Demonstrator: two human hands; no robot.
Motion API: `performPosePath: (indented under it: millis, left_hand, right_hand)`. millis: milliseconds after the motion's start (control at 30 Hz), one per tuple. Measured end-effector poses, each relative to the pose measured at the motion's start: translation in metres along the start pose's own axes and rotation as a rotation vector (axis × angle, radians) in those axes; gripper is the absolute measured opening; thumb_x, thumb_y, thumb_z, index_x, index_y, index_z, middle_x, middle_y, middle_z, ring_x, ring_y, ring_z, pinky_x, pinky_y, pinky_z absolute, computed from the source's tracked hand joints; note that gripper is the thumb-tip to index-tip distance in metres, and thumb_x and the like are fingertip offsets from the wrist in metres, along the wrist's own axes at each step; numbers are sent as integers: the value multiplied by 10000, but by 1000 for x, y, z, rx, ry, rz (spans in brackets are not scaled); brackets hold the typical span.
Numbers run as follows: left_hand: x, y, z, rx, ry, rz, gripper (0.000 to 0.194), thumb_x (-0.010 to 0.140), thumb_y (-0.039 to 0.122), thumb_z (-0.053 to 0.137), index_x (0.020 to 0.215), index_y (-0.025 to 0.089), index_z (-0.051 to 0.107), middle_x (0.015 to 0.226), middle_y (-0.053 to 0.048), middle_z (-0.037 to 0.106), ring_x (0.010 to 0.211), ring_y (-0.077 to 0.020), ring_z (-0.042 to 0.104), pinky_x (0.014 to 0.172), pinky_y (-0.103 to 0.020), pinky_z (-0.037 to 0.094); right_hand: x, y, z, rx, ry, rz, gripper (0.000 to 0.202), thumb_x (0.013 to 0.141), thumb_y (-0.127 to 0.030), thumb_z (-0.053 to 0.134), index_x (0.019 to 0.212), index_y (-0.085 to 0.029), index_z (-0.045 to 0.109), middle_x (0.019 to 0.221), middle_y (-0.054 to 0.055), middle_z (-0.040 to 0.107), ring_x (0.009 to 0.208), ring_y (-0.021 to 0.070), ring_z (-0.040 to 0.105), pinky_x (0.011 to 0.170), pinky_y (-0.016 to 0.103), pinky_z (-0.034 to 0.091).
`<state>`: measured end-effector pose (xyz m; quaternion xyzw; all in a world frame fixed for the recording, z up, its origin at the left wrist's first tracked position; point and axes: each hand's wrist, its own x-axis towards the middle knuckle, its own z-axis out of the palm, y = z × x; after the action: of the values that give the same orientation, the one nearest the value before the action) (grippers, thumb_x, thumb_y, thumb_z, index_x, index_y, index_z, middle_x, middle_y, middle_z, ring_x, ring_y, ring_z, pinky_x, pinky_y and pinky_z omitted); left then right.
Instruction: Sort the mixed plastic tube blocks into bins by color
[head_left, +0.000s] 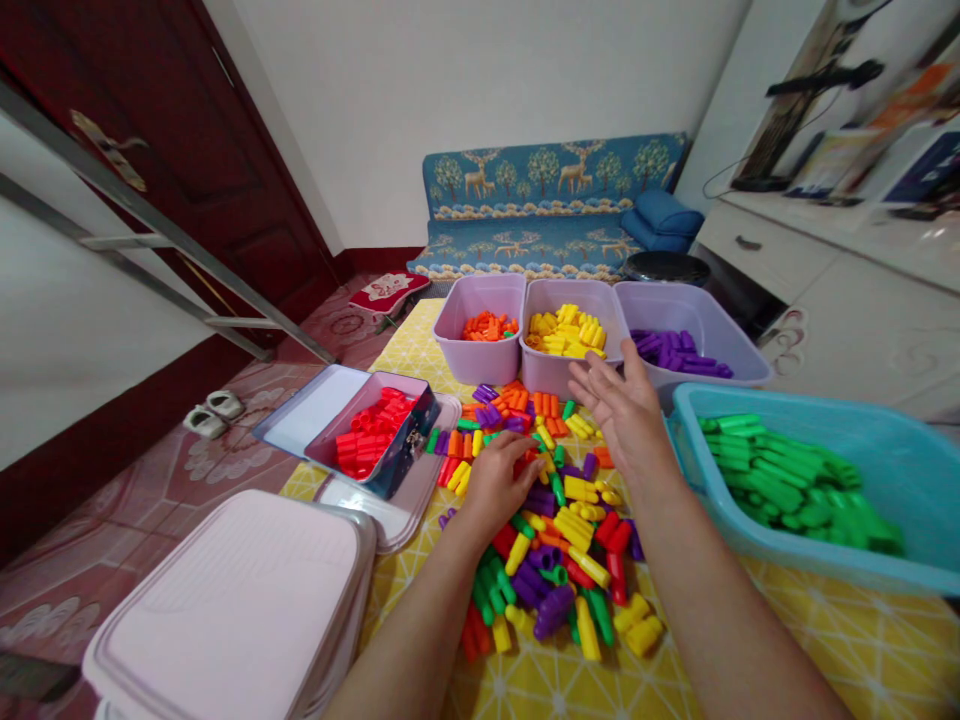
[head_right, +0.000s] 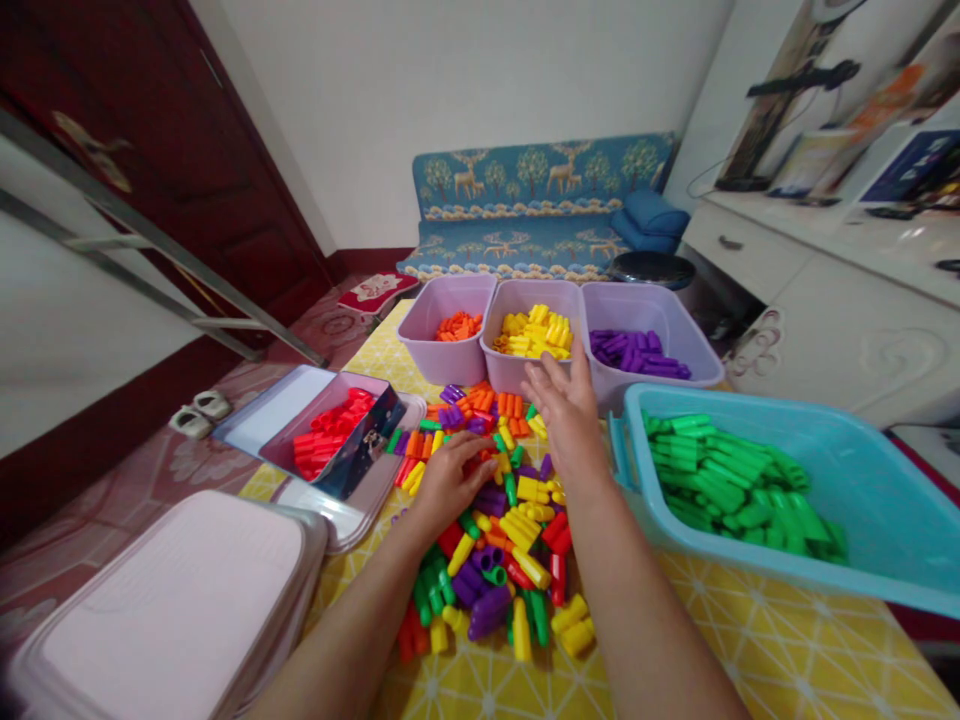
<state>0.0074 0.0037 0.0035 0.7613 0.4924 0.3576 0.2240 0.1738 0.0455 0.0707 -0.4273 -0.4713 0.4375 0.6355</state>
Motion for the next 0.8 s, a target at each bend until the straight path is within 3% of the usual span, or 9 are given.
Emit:
performPosePath:
  millis: [67, 200, 333, 467, 667, 800]
  left_hand:
    - [0, 0, 0, 3, -3, -1, 242, 879, 297, 568, 1071, 203, 681, 1068, -92, 657, 976, -219, 630, 875, -355, 516]
    - [0, 1, -1, -3, -3, 1, 222, 872, 294, 576, 1043, 211, 690, 1042, -85, 661, 952, -215, 632, 857, -345, 520]
    - [-1, 0, 0, -18, 6, 16, 214, 871, 290, 579, 1032, 209, 694, 1020, -82, 666, 941, -212, 632, 851, -342, 520]
    - [0, 1, -3, -76, 3, 12, 210, 863, 259, 590, 1038, 206, 694, 1029, -81, 663, 943, -205, 632, 856, -339, 520]
    - [-6, 24, -48, -133, 88, 46, 232, 894, 291, 553, 1085, 249, 679, 1092, -68, 667, 1043, -214, 618, 919, -349, 500]
    - [-47, 33, -72, 11, 105, -5, 351, 843, 383, 621, 1186, 310, 624, 1216, -69, 618, 1155, -249, 569, 999, -387, 467]
  right_hand:
    - [-7, 1, -3, -29, -16, 26, 713, 783, -472, 642, 1411, -332, 335, 1487, 109, 397, 1225, 255, 551, 920, 415, 519]
    - [-28, 8, -16, -157, -52, 57, 584, 799, -487, 640, 1310, -258, 476, 1372, 125, 529, 1179, 250, 581, 971, 427, 487]
    - [-62, 19, -37, -412, -139, 69, 522, 830, -486, 603, 1283, -248, 497, 1328, 125, 561, 1197, 260, 557, 1020, 468, 439]
    - [-106, 25, -61, -779, -206, -34, 530, 835, -469, 582, 1315, -269, 481, 1371, 100, 521, 1294, 296, 452, 1082, 516, 348]
    - [-171, 30, -89, -1075, -264, -222, 906, 729, -486, 671, 1492, -296, 220, 1552, 107, 254, 1393, 384, 279, 1073, 576, 331]
    - [-201, 34, -104, -1251, -290, -208, 1160, 575, -474, 771, 1519, -290, 124, 1593, 101, 106, 1403, 450, 205, 1045, 618, 339]
